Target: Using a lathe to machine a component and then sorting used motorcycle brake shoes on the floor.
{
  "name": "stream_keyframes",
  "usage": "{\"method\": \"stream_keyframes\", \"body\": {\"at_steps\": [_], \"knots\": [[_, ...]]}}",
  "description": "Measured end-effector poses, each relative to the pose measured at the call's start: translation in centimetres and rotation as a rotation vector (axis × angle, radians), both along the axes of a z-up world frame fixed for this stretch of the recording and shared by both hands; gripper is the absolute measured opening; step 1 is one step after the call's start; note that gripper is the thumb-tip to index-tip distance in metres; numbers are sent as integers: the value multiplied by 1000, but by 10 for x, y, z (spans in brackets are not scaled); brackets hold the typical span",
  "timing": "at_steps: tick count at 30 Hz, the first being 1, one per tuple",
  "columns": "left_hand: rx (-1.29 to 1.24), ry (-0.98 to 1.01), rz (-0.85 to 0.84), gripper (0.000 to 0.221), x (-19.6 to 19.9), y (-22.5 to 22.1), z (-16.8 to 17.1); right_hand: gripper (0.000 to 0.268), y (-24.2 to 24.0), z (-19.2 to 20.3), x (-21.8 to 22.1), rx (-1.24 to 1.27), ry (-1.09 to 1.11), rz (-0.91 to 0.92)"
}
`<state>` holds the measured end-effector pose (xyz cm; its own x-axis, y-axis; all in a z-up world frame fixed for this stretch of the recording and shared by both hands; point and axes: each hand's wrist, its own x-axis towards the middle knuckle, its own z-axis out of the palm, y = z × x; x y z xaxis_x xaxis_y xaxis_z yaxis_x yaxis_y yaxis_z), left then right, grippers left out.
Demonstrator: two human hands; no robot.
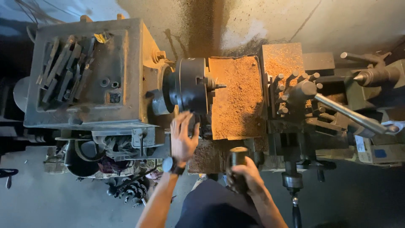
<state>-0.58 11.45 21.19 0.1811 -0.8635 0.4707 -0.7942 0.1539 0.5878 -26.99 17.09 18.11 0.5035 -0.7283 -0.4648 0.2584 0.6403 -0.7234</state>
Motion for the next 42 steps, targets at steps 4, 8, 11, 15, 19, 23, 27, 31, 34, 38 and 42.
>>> {"method": "stream_keyframes", "body": {"at_steps": [4,8,11,15,19,23,27,31,34,38,42], "knots": [[-64,-338,-19,67,0,-63,27,55,-44,106,9,-38,-491,-30],[18,-470,-3,85,-3,-103,26,43,-61,8,-26,20,-90,-130],[83,-562,6,84,1,-122,22,40,-66,-58,-27,-148,561,-71],[132,-603,-38,78,7,-140,36,44,-58,-103,-21,182,530,-73],[229,-573,-97,74,11,-165,52,38,-54,-130,-15,163,456,100],[330,-531,-121,73,19,-211,62,41,-94,-37,18,342,-351,-91],[805,-388,-149,60,19,-247,98,53,-82,-48,27,318,403,-29],[882,-315,-159,56,35,-274,52,40,-22,-100,-10,10,569,-127],[-56,-87,-130,46,24,-223,48,41,34,-186,-81,-64,585,-150],[-230,435,-63,15,10,-66,11,45,11,-155,-81,-145,567,-177],[59,1611,265,34,-19,11,-179,40,-95,-14,-3,-330,433,-246]]}}
